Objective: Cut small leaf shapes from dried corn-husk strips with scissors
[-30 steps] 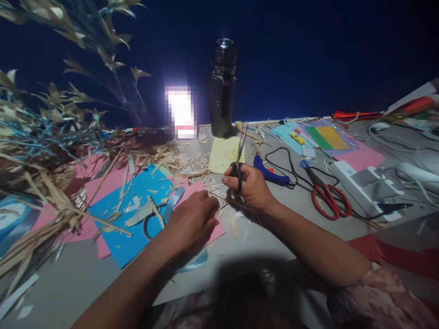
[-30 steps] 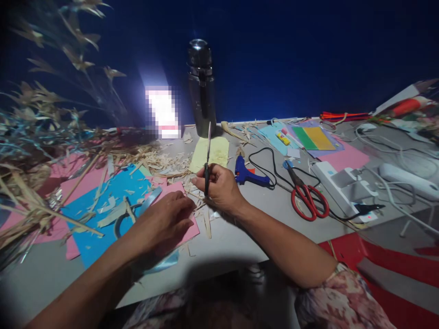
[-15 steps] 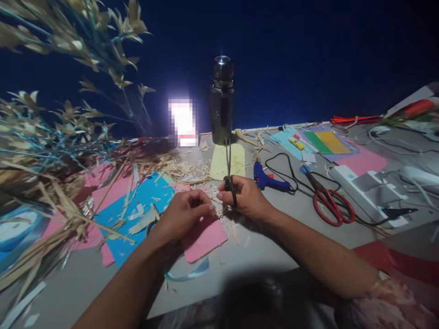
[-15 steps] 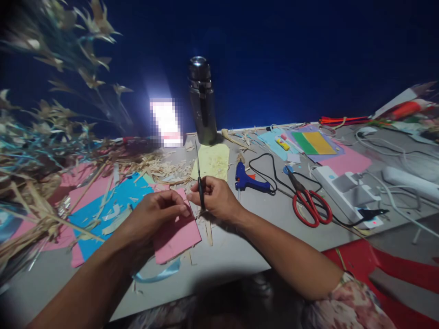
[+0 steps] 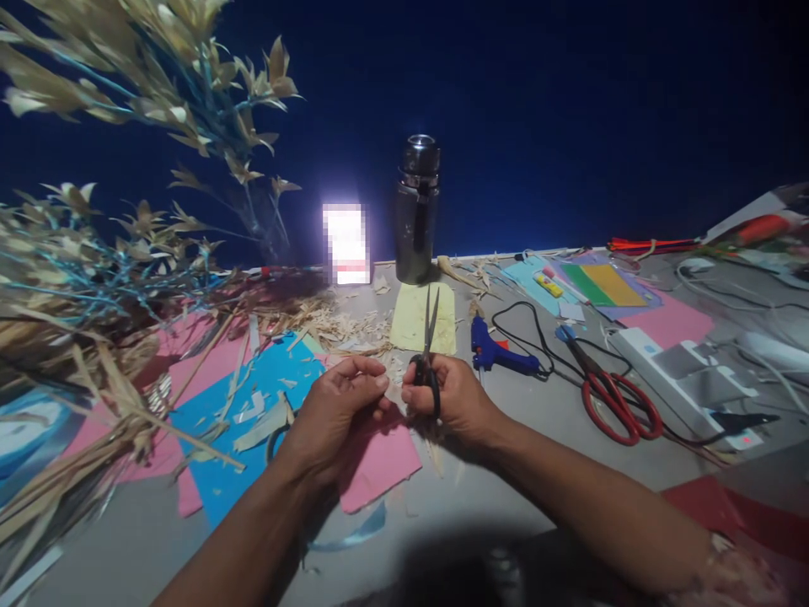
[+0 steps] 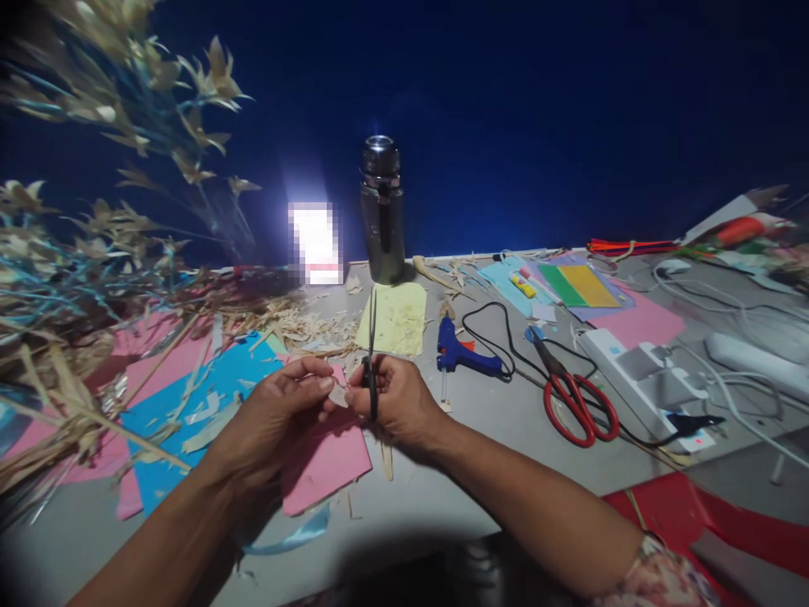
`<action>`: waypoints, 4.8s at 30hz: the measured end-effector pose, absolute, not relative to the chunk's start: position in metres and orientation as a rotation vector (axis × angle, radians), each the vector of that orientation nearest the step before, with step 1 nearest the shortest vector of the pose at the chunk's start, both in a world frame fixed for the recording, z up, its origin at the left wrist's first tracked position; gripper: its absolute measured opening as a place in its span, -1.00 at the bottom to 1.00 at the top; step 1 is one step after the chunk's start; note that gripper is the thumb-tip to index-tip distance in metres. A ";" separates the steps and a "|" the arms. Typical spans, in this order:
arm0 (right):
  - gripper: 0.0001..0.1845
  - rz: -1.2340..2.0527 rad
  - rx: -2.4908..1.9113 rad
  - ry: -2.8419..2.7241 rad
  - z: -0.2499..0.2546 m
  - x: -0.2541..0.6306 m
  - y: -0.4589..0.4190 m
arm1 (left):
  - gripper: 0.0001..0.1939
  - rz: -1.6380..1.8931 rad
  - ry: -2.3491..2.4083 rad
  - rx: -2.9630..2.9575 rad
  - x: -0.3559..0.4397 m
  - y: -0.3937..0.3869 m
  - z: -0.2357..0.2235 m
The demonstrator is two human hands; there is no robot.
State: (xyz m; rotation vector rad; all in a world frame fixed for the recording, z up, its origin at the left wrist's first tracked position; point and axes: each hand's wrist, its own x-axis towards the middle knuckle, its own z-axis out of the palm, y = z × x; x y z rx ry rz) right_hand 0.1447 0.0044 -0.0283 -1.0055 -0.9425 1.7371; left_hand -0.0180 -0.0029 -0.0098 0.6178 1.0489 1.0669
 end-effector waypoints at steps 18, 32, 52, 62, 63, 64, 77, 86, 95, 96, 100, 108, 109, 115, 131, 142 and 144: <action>-0.61 1.708 -1.035 -0.970 -0.022 0.150 0.006 | -0.79 0.992 0.976 0.660 -0.022 -0.006 -0.005; -0.57 1.620 -0.943 -0.871 -0.032 0.142 0.001 | -0.83 1.026 0.821 0.664 -0.008 -0.013 -0.013; -0.56 1.602 -0.984 -0.897 -0.033 0.139 -0.004 | -0.87 1.084 0.881 0.613 -0.001 -0.019 -0.018; -0.60 1.601 -1.050 -0.979 -0.024 0.150 0.003 | -0.88 0.945 1.016 0.988 -0.015 -0.010 -0.013; -0.61 1.581 -1.055 -0.987 -0.025 0.150 0.003 | -0.88 0.951 1.019 0.968 -0.014 -0.011 -0.012; -0.61 1.561 -1.058 -0.996 -0.025 0.151 0.003 | -0.88 0.955 1.024 0.953 -0.013 -0.011 -0.011; -0.44 1.814 -1.029 -1.329 -0.035 0.138 -0.010 | -0.82 1.368 0.886 0.380 -0.010 -0.009 -0.010; -0.60 1.836 -1.105 -1.282 -0.042 0.130 -0.013 | -0.84 1.378 0.904 0.442 -0.012 -0.010 -0.004; -0.71 1.857 -1.120 -1.242 -0.053 0.128 -0.013 | -0.81 1.389 0.956 0.461 -0.013 -0.009 0.003; -0.72 1.866 -1.113 -1.224 -0.054 0.128 -0.013 | -0.81 1.386 0.956 0.457 -0.013 -0.009 0.004; -0.79 1.869 -1.113 -1.173 -0.057 0.127 -0.014 | -0.83 1.390 0.947 0.461 -0.014 -0.008 0.005; -0.78 1.860 -1.108 -1.187 -0.055 0.128 -0.014 | -0.85 1.396 0.939 0.501 -0.016 -0.010 0.003; -0.79 1.855 -1.111 -1.205 -0.054 0.128 -0.014 | -0.85 1.398 0.936 0.497 -0.016 -0.010 0.003; -0.80 1.834 -1.148 -1.286 -0.044 0.130 -0.014 | -0.85 1.413 0.950 0.487 -0.015 -0.009 0.002; -0.76 1.894 -1.091 -1.121 -0.057 0.126 -0.015 | -0.85 1.407 0.914 0.487 -0.016 -0.009 0.003; -0.70 1.915 -1.107 -1.195 -0.054 0.128 -0.016 | -0.87 1.399 0.904 0.496 -0.017 -0.009 0.004; -0.75 1.905 -1.126 -1.166 -0.051 0.127 -0.016 | -0.86 1.402 0.910 0.507 -0.018 -0.008 0.004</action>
